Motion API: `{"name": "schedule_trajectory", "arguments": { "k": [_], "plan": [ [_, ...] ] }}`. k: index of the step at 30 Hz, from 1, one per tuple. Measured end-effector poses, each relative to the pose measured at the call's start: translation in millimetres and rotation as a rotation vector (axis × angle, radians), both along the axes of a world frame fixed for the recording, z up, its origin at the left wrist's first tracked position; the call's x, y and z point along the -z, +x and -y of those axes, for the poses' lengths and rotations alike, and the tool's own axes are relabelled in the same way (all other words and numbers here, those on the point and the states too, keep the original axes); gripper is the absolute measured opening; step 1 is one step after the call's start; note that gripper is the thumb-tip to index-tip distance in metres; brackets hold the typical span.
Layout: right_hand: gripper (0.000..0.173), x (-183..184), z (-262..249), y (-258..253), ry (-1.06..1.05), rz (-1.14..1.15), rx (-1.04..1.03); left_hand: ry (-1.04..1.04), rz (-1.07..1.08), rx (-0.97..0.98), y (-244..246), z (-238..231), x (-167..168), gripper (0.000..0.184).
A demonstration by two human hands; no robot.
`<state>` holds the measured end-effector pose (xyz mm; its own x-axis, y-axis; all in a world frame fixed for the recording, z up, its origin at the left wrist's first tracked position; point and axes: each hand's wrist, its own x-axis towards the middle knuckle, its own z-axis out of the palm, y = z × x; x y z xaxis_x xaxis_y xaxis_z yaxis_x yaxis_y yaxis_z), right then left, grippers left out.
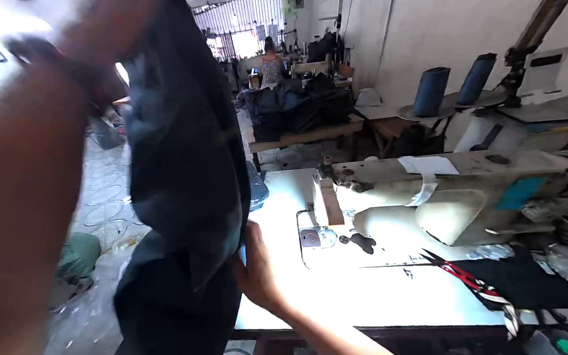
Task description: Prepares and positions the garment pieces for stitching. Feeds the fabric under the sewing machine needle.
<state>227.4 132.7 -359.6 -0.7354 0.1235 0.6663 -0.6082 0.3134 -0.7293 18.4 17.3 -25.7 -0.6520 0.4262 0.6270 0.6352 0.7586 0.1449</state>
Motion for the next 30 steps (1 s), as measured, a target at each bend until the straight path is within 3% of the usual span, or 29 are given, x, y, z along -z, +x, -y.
{"name": "schedule_trajectory", "arguments": {
  "k": [2,5,7,8,10,12,16,23,26,29,30],
  "plan": [
    [0.042,44,-12,11,0.246,0.135,-0.099,-0.219,0.235,0.078,25,-27,69,0.049],
    [0.022,94,-57,43,0.459,0.239,-0.107,-0.459,0.334,0.265,39,-52,228,0.054],
    [0.022,107,-91,65,0.480,0.394,-0.054,-0.538,0.505,0.349,61,-64,320,0.065],
    [0.027,106,-108,73,0.460,0.541,-0.029,-0.601,0.582,0.357,74,-74,345,0.069],
    [0.038,87,-141,75,0.500,0.812,0.063,-0.537,0.616,0.379,90,-94,374,0.075],
    [0.034,84,-172,65,0.600,0.698,0.278,-0.431,0.632,0.386,98,-114,387,0.077],
    [0.022,96,-207,36,0.510,0.475,0.474,-0.428,0.726,0.417,104,-136,383,0.058],
    [0.023,105,-209,32,0.549,0.484,0.485,-0.154,0.661,0.403,107,-142,388,0.024],
    [0.024,99,-212,29,0.542,0.483,0.442,-0.147,0.640,0.411,120,-148,384,0.024],
    [0.022,93,-216,25,0.522,0.459,0.402,-0.284,0.677,0.375,119,-153,376,0.042],
    [0.023,95,-215,24,0.494,0.447,0.414,-0.289,0.686,0.396,117,-154,376,0.040]
  ]
}}
